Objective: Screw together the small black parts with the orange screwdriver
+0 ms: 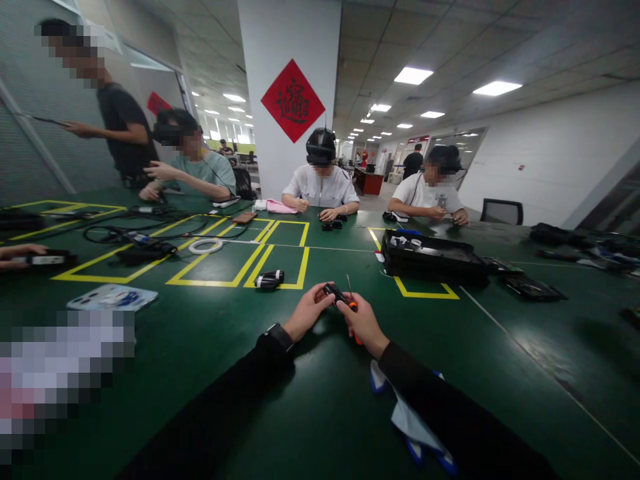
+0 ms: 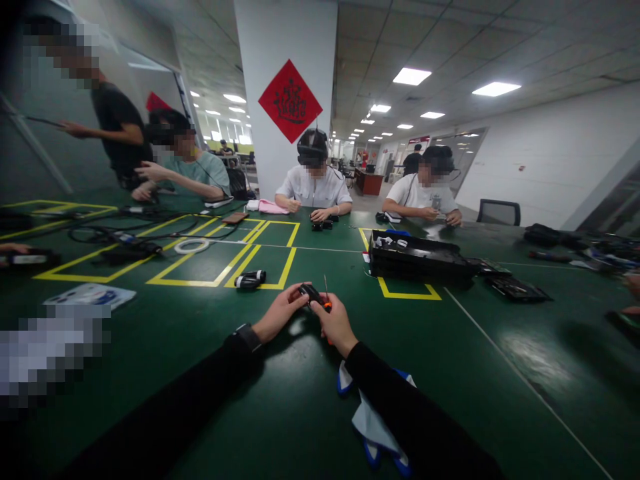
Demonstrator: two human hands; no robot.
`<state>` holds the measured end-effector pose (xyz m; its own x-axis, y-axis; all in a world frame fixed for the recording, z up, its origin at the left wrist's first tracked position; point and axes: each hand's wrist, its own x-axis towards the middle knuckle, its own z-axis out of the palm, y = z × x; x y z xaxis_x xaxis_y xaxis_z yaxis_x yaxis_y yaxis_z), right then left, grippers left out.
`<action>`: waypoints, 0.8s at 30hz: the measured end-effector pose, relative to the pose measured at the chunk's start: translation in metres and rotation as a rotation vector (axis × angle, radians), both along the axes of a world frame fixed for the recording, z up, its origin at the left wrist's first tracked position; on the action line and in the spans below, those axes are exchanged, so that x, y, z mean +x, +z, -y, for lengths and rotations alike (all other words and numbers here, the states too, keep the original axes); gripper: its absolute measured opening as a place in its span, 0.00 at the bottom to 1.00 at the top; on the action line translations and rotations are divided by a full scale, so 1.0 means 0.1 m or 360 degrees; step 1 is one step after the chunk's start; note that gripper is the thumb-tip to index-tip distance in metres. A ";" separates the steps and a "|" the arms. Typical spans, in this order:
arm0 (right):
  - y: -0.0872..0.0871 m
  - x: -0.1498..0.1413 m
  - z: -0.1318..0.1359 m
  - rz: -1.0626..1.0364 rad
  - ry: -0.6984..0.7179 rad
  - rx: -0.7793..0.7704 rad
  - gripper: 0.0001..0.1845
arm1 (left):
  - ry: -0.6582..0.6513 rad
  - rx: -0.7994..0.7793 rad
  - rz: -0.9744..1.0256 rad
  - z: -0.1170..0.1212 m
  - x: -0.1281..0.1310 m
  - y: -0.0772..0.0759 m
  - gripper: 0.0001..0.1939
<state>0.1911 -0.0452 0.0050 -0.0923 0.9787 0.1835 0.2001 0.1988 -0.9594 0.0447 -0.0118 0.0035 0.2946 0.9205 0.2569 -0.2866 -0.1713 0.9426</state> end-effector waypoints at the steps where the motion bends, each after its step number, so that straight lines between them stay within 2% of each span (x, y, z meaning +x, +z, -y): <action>1: 0.00 -0.02 0.00 -0.0010 -0.0037 0.0039 0.20 | -0.0054 -0.0082 0.0073 -0.02 0.05 -0.02 0.19; 6: -0.03 -0.08 -0.02 -0.0007 -0.0191 0.0122 0.19 | -0.0198 -0.0422 0.0489 -0.16 0.28 -0.06 0.18; 10: -0.05 -0.07 -0.02 -0.0139 -0.0101 0.0010 0.19 | -0.0188 -0.0600 0.0640 -0.22 0.20 -0.04 0.15; 14: -0.01 -0.03 0.00 -0.0234 0.0080 -0.0067 0.20 | -0.0044 -0.0508 0.0606 -0.23 -0.07 -0.01 0.13; 18: 0.06 0.03 0.04 -0.0123 0.0344 -0.0168 0.24 | 0.0022 -0.0332 0.0489 -0.22 -0.25 0.01 0.11; 20: 0.08 0.05 0.06 -0.0024 0.0333 -0.0095 0.23 | 0.0057 -0.0297 0.0418 -0.22 -0.27 0.01 0.11; 24: 0.09 0.07 0.11 0.0148 0.0151 0.0163 0.19 | 0.0100 -0.0202 0.0212 -0.22 -0.27 0.02 0.12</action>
<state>0.1979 -0.0561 0.0143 -0.2046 0.9413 0.2686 0.2625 0.3171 -0.9114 0.0180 0.0103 0.0051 0.2064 0.9635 0.1704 -0.4029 -0.0750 0.9122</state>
